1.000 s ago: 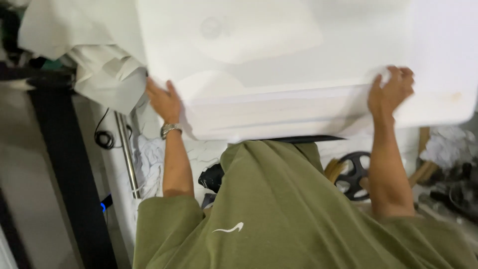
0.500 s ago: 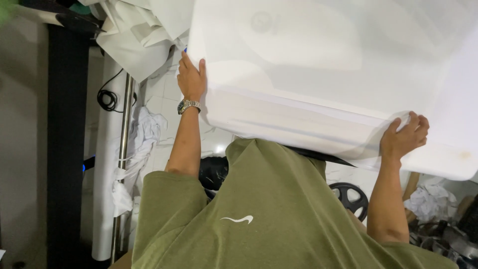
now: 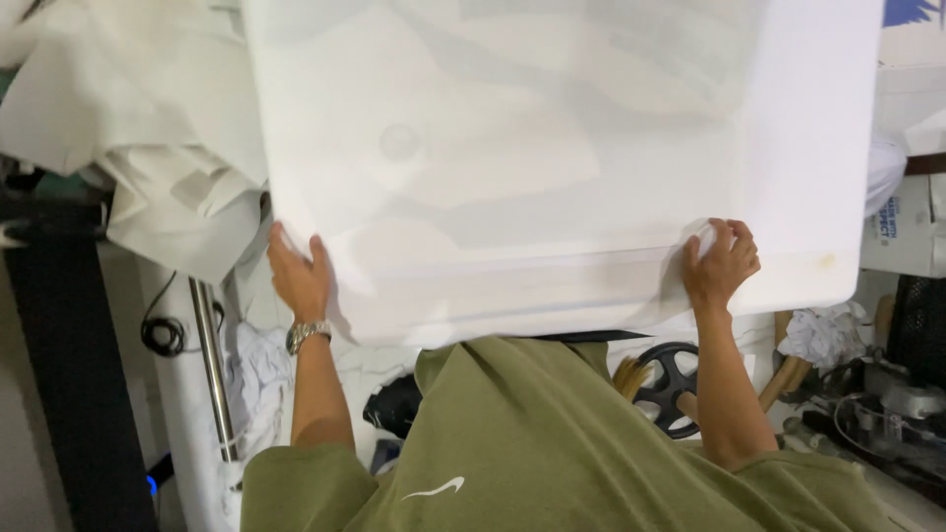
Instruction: Operating a heat press machine to transfer printed designs onto fabric pieces.
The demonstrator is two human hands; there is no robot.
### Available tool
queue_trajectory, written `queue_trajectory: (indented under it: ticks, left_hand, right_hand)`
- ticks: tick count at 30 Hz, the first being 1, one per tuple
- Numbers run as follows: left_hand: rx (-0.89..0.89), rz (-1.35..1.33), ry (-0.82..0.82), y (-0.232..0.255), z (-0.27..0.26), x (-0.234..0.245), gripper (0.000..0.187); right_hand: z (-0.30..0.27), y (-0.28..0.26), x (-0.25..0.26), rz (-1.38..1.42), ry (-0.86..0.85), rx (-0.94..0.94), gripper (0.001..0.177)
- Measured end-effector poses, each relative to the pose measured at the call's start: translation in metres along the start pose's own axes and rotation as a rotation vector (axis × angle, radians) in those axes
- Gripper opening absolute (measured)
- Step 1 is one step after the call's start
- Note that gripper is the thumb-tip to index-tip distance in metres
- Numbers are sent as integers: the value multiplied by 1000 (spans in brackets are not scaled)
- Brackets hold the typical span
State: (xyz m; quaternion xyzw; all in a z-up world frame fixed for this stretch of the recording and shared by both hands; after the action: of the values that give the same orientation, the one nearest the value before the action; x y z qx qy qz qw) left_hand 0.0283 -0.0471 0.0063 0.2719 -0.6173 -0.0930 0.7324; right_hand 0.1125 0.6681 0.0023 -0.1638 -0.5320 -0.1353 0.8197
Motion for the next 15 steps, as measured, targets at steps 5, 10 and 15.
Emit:
queue_trajectory:
  ticks: [5,10,15]
  left_hand:
    - [101,146,-78,-9,31,-2,66]
    - [116,132,-21,1,86,-7,67]
    - [-137,11,232,61,134,18,50]
  right_hand:
    - [28,-17,13,-45,-93,-14,30]
    - [37,14,15,187,-40,-276,34]
    - [-44,81,-43,449,266,-749,28]
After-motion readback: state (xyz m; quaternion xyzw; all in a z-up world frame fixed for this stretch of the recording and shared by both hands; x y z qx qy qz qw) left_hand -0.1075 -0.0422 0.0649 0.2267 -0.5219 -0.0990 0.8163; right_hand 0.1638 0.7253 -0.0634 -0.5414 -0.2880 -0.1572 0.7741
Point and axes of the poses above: each hand's wrist, its own z-axis towards the middle knuckle, its own x-axis out of the back of the hand, y = z × x, the point moved 7 cm from there along z, towards the middle knuckle, and after that the axes turned 9 degrees about -x, right-handed, at the moved point
